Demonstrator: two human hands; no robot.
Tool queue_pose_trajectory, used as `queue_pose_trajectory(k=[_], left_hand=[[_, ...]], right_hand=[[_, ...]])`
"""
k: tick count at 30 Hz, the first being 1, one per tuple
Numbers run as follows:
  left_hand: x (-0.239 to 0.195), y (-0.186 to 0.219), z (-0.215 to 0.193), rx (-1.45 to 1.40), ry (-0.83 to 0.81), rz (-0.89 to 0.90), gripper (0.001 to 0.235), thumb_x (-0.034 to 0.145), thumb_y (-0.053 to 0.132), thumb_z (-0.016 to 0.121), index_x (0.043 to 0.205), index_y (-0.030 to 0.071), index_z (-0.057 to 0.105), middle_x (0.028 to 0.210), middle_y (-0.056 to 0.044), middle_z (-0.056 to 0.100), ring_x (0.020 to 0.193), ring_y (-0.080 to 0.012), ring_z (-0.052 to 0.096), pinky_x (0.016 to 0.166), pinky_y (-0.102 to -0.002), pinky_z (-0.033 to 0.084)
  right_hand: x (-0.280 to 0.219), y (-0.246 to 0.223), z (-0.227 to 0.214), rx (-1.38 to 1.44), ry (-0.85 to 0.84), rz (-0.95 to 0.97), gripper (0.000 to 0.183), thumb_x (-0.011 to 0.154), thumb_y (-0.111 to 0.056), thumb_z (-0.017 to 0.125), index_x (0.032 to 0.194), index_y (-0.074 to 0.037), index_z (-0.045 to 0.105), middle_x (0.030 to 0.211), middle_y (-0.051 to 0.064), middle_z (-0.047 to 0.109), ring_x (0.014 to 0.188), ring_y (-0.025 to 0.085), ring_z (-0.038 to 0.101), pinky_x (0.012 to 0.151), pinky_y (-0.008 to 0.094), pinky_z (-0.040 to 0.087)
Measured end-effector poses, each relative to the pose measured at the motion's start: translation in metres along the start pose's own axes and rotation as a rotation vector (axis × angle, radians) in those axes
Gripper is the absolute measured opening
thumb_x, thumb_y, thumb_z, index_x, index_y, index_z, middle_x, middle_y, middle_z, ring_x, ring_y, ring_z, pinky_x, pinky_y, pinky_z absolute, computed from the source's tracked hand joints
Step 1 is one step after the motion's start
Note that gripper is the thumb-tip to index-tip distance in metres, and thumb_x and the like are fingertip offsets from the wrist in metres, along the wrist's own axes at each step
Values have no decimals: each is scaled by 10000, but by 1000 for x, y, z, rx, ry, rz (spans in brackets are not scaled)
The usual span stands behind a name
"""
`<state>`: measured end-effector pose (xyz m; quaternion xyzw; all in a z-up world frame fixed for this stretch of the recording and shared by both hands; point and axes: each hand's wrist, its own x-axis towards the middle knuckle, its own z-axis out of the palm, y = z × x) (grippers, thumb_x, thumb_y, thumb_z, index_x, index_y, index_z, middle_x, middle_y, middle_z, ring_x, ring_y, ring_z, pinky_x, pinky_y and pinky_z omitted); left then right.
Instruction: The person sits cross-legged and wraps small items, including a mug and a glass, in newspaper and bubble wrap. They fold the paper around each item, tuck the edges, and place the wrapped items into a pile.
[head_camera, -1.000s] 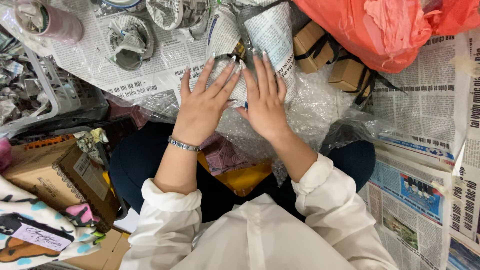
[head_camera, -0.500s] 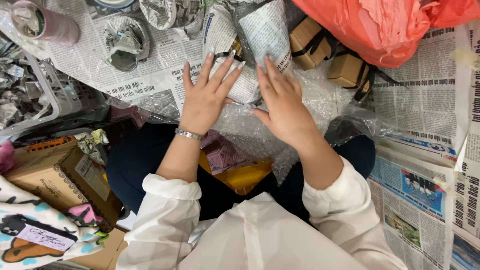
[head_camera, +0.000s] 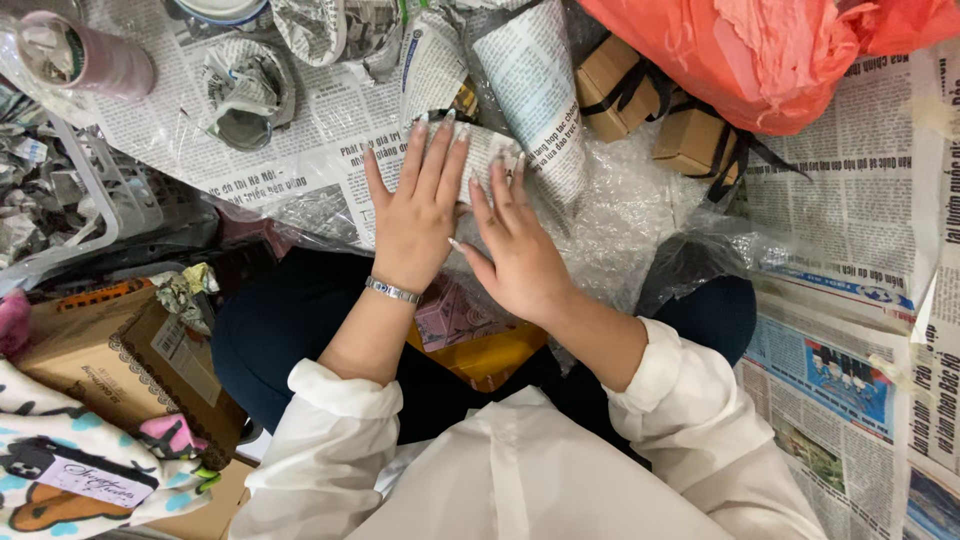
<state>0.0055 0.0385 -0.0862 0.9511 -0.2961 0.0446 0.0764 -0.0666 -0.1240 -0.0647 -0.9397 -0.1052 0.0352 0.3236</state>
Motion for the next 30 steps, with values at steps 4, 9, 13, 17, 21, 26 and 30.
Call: queue_pose_trajectory(k=[4, 9, 13, 17, 21, 26, 30], left_hand=[[-5, 5, -12, -64, -47, -68, 835, 905, 369, 734, 1618, 118, 379, 1662, -68, 380, 1553, -276, 302, 1202, -710, 136], [-4, 9, -20, -144, -92, -89, 904, 836, 379, 753, 1602, 96, 365, 1645, -90, 377, 1534, -293, 301, 1194, -711, 151], [2, 12, -29, -83, -80, -101, 848, 929, 375, 751, 1631, 112, 354, 1660, -66, 384, 1558, -281, 294, 1212, -691, 155], [-1, 5, -42, -16, -138, -83, 851, 911, 370, 754, 1632, 148, 359, 1640, -39, 414, 1544, -284, 307, 1203, -689, 154], [-3, -2, -45, -117, -102, -53, 848, 894, 443, 739, 1577, 96, 378, 1549, -109, 454, 1452, -357, 371, 1141, -669, 227], [-8, -9, -40, -508, 108, -470, 670, 984, 423, 748, 1386, -29, 462, 1313, -217, 567, 1126, -351, 584, 986, -453, 484], [0, -14, -27, -852, -191, -621, 406, 982, 388, 690, 1134, 12, 675, 1040, -158, 709, 727, -258, 666, 673, -386, 543]], right_hand=[[3, 12, -1, -58, 31, -99, 768, 947, -272, 714, 1538, 66, 359, 1637, 267, 254, 1499, 563, 199, 1192, 606, 338], [17, 32, -6, -101, 77, -76, 527, 1026, -198, 664, 1496, -12, 512, 1620, 131, 429, 1478, 441, 404, 1113, 484, 456], [21, 33, -10, -59, 137, -63, 440, 986, -136, 694, 1412, -51, 626, 1529, 86, 554, 1430, 370, 511, 1091, 419, 531], [27, 36, -8, 25, 233, -100, 349, 936, -81, 759, 1283, -68, 723, 1388, 73, 668, 1365, 348, 571, 1057, 392, 544], [35, 45, -11, 201, 257, -10, 281, 943, -4, 733, 1194, -130, 761, 1341, 39, 706, 1336, 273, 625, 1071, 350, 521], [39, 43, -16, 354, 244, 105, 317, 905, 41, 714, 1166, -130, 768, 1317, 55, 715, 1320, 259, 635, 1052, 324, 557], [40, 37, -19, 351, 236, 138, 308, 923, 30, 699, 1177, -132, 761, 1318, 46, 712, 1294, 233, 661, 1037, 315, 569]])
